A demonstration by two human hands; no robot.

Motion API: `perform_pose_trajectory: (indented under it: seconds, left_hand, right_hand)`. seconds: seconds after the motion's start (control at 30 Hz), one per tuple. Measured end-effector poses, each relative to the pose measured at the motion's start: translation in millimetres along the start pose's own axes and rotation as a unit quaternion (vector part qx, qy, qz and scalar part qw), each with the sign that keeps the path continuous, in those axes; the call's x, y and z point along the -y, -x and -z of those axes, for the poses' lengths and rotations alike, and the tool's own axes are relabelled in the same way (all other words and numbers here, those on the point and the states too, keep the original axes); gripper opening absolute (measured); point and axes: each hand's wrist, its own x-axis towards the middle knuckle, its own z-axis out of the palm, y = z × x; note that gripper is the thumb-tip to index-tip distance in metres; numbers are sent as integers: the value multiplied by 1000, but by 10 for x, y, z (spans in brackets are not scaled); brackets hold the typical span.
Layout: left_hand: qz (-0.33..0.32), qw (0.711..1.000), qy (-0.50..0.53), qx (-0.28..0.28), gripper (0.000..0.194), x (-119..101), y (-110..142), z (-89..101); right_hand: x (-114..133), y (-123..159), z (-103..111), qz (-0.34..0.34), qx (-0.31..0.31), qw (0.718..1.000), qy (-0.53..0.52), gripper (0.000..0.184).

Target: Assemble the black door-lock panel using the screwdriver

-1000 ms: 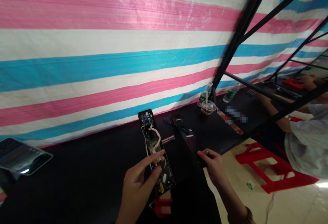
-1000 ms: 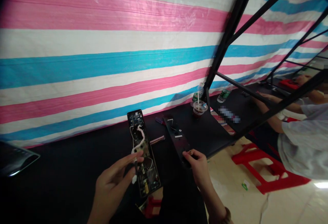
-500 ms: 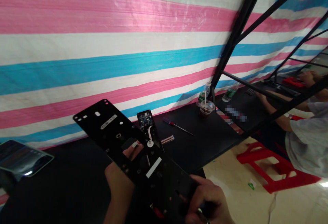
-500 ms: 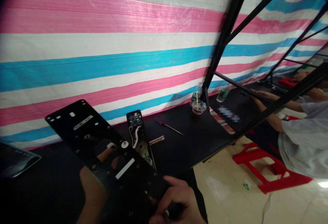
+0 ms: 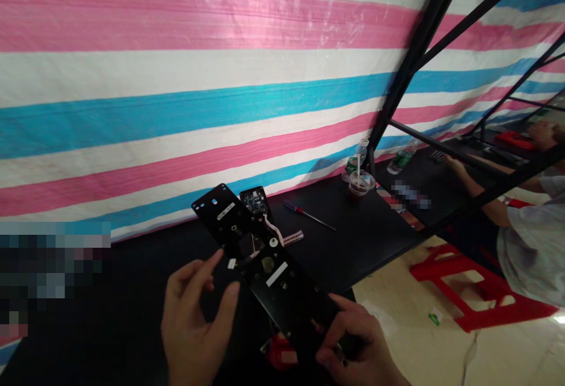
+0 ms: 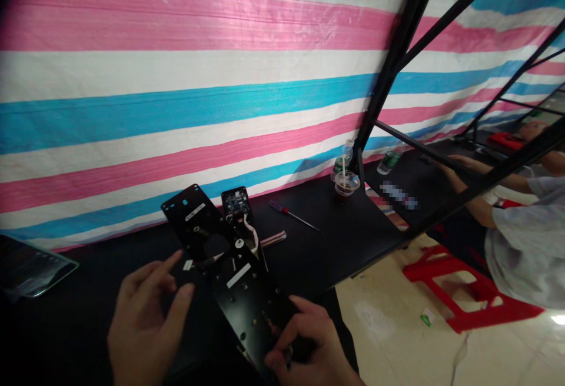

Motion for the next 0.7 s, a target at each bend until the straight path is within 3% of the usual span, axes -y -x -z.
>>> perform_pose_trajectory:
  seconds: [0.07, 0.13, 0.2, 0.3, 0.37, 0.5, 0.63, 0.7]
  left_hand:
    - [-62, 993, -92, 34, 29, -19, -65, 26]
    - [-90, 991, -96, 26, 22, -57, -132, 26]
    - [-69, 996, -48, -10, 19, -116, -183, 13]
    - [0, 993, 40, -109, 16, -210, -207, 4]
    - [2, 987, 89, -131, 14, -227, -174, 15]
    - [-7, 988, 156, -17, 6, -115, 76, 52]
    - [-31, 979, 178, 98, 15, 16, 496, 75]
    - [-34, 968, 168, 183, 17, 85, 690, 94]
  right_hand:
    - [-43, 51, -1, 3, -1, 1000, 22, 24]
    - [-90, 111, -15, 12, -4, 999, 42, 24]
    - [-140, 167, -46, 14, -12, 998, 60, 23]
    - [-208, 186, -121, 2, -29, 997, 69, 21]
    - [-251, 122, -186, -8, -41, 997, 66, 21]
    - [-361, -164, -353, -20, -73, 996, 54, 23]
    - [-540, -406, -576, -10, -120, 993, 21, 27]
    - [-632, -431, -690, -5, -135, 991, 14, 29]
